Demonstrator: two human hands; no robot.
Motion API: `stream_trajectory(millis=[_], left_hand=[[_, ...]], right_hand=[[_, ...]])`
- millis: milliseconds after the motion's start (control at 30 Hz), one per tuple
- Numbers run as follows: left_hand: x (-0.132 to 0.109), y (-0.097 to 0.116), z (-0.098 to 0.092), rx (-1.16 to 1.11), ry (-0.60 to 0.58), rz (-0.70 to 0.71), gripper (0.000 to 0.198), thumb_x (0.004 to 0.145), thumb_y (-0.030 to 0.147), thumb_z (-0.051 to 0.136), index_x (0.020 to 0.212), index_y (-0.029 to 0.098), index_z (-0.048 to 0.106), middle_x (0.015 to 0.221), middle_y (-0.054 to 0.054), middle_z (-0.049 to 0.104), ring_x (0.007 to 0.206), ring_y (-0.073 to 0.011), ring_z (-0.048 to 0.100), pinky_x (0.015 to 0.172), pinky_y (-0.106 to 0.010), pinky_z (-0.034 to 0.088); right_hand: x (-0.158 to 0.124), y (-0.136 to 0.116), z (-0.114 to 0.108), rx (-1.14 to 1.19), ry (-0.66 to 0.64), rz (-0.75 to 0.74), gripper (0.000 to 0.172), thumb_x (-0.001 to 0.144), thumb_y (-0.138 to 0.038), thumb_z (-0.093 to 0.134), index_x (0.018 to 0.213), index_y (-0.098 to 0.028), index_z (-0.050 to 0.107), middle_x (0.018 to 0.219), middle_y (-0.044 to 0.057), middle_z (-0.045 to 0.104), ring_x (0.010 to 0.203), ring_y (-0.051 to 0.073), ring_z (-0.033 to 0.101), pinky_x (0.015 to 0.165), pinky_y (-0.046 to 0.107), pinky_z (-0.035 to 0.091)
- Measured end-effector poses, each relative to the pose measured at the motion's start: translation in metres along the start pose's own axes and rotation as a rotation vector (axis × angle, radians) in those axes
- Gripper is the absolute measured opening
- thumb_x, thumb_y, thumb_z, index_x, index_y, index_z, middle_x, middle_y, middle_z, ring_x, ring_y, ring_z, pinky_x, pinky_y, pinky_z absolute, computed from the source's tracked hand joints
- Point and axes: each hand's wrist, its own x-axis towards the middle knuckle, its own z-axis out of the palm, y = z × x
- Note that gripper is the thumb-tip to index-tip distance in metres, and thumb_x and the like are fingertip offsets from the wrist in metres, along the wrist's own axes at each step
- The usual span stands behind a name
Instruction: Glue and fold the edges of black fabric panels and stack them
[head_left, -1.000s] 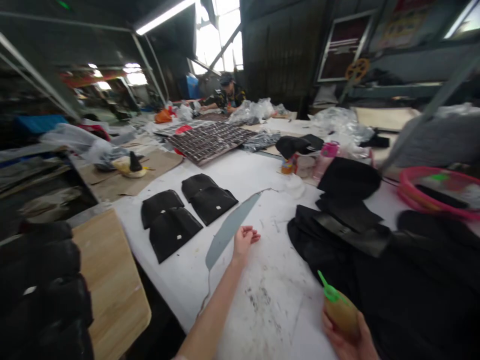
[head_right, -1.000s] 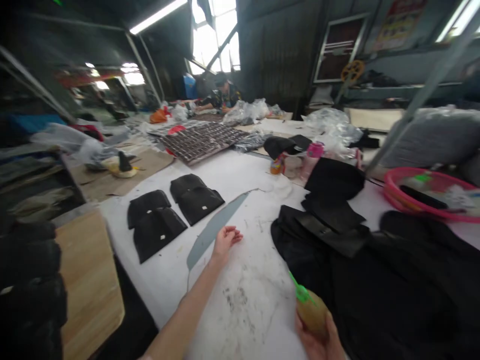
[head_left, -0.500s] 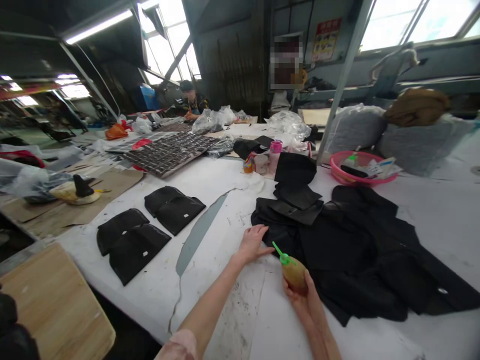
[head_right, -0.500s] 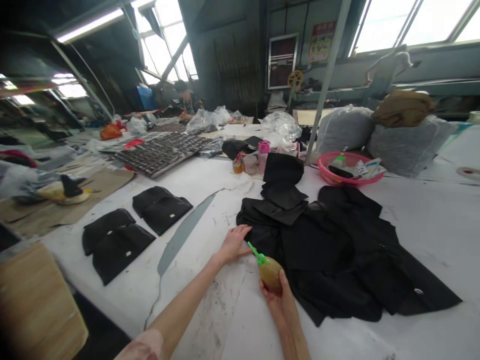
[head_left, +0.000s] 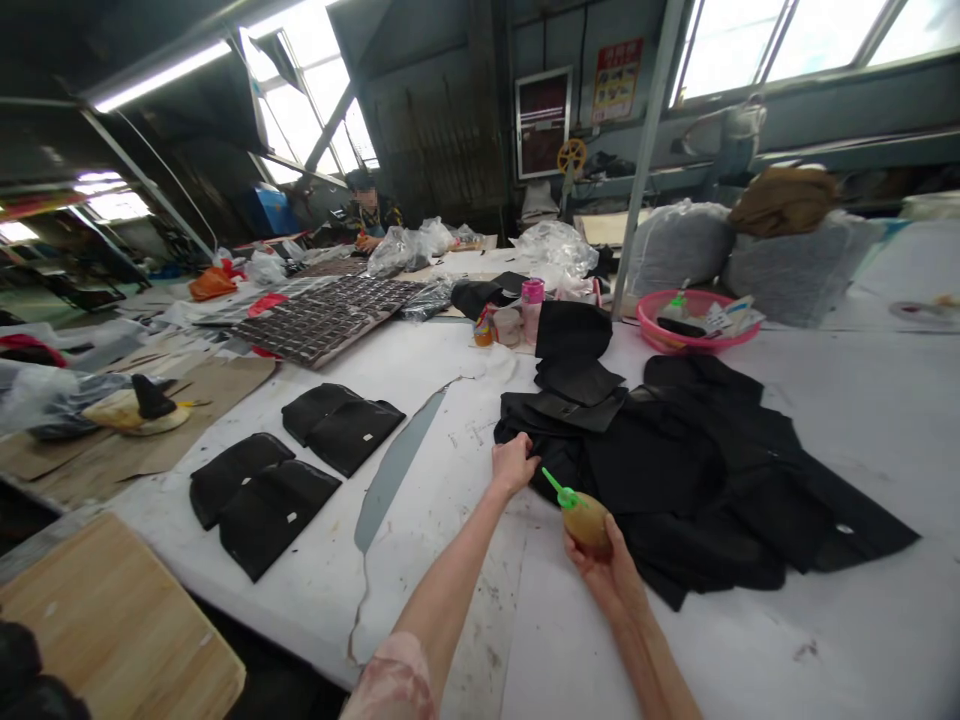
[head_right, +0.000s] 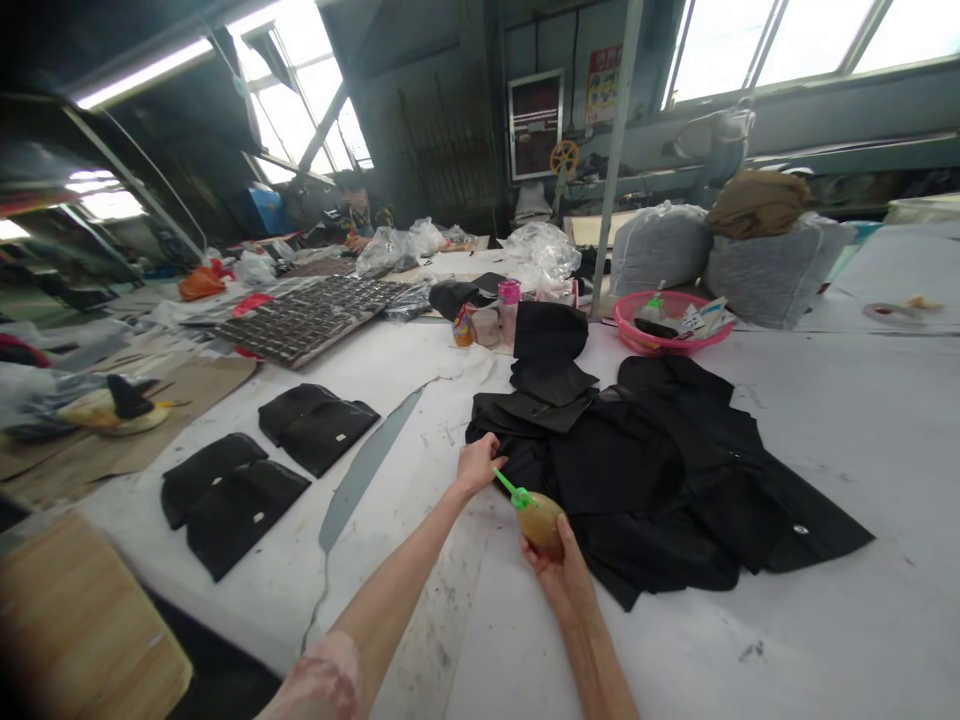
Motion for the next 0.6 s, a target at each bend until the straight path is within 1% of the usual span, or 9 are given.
stream_trajectory(millis=[133,200,267,333,400,467,500,567,600], left_hand=[[-0.016,-0.006,-0.011,-0.294,0.04,0.039,0.014,0.075,0.021,0.067,0.076,0.02,0.053,0.065,0.005,0.054,0.063,-0.0118,0.052,0.062,-0.024,0.035],[-0.032,-0.011,-0.017,-0.517,0.052,0.051,0.017,0.073,0.022,0.067,0.074,0.019,0.051,0.063,0.006,0.05,0.06,-0.01,0.047,0.058,-0.022,0.033],[-0.053,-0.02,-0.026,-0.76,0.07,0.003,0.02,0.072,0.027,0.067,0.074,0.018,0.05,0.064,0.006,0.049,0.059,-0.0093,0.046,0.057,-0.021,0.033],[-0.078,-0.032,-0.04,-0.96,0.108,-0.079,0.025,0.072,0.033,0.069,0.077,0.017,0.049,0.066,0.005,0.052,0.06,-0.0093,0.048,0.058,-0.021,0.036],[-0.107,-0.045,-0.064,-1.055,0.188,-0.116,0.029,0.073,0.036,0.07,0.081,0.017,0.049,0.071,0.003,0.055,0.063,-0.01,0.05,0.062,-0.022,0.039],[-0.137,-0.055,-0.098,-0.982,0.333,-0.108,0.028,0.075,0.036,0.07,0.083,0.018,0.05,0.073,0.003,0.054,0.065,-0.0104,0.051,0.063,-0.022,0.04],[-0.153,-0.057,-0.116,-0.876,0.407,-0.084,0.025,0.078,0.035,0.068,0.084,0.018,0.051,0.074,0.003,0.053,0.066,-0.0107,0.051,0.063,-0.022,0.041],[-0.183,-0.055,-0.148,-0.536,0.508,0.012,0.015,0.08,0.025,0.066,0.083,0.019,0.053,0.079,0.002,0.054,0.073,-0.0121,0.053,0.069,-0.024,0.042],[-0.197,-0.051,-0.159,-0.342,0.492,0.076,0.011,0.079,0.019,0.065,0.083,0.02,0.054,0.084,0.001,0.055,0.08,-0.0137,0.055,0.075,-0.026,0.043]], right_hand=[[-0.006,-0.006,0.003,0.002,-0.018,0.005,0.047,0.055,-0.042,0.092,0.09,-0.018,0.073,0.091,0.007,0.074,0.068,0.019,0.064,0.044,0.023,0.049],[-0.009,-0.008,0.004,-0.003,-0.038,0.006,0.047,0.055,-0.044,0.092,0.09,-0.019,0.074,0.093,0.008,0.074,0.069,0.019,0.065,0.044,0.023,0.048],[-0.012,-0.009,0.005,-0.013,-0.077,0.004,0.051,0.054,-0.047,0.092,0.092,-0.018,0.074,0.093,0.01,0.074,0.067,0.019,0.064,0.043,0.023,0.047],[-0.014,-0.01,0.006,-0.024,-0.117,-0.004,0.055,0.054,-0.05,0.091,0.095,-0.018,0.075,0.091,0.011,0.074,0.063,0.018,0.062,0.042,0.023,0.045],[-0.015,-0.011,0.007,-0.031,-0.142,-0.018,0.053,0.055,-0.051,0.09,0.094,-0.019,0.075,0.088,0.01,0.073,0.061,0.017,0.061,0.04,0.022,0.043],[-0.014,-0.01,0.006,-0.028,-0.123,-0.033,0.049,0.056,-0.05,0.09,0.091,-0.019,0.075,0.087,0.009,0.073,0.064,0.018,0.062,0.041,0.022,0.044],[-0.013,-0.009,0.006,-0.024,-0.105,-0.037,0.048,0.055,-0.049,0.09,0.089,-0.019,0.074,0.087,0.008,0.073,0.067,0.019,0.063,0.042,0.022,0.046],[-0.012,-0.008,0.006,-0.017,-0.071,-0.03,0.046,0.054,-0.048,0.091,0.086,-0.02,0.073,0.088,0.008,0.073,0.07,0.02,0.064,0.047,0.025,0.05],[-0.011,-0.007,0.006,-0.015,-0.061,-0.022,0.046,0.054,-0.048,0.091,0.086,-0.021,0.073,0.089,0.007,0.072,0.072,0.02,0.064,0.049,0.027,0.052]])
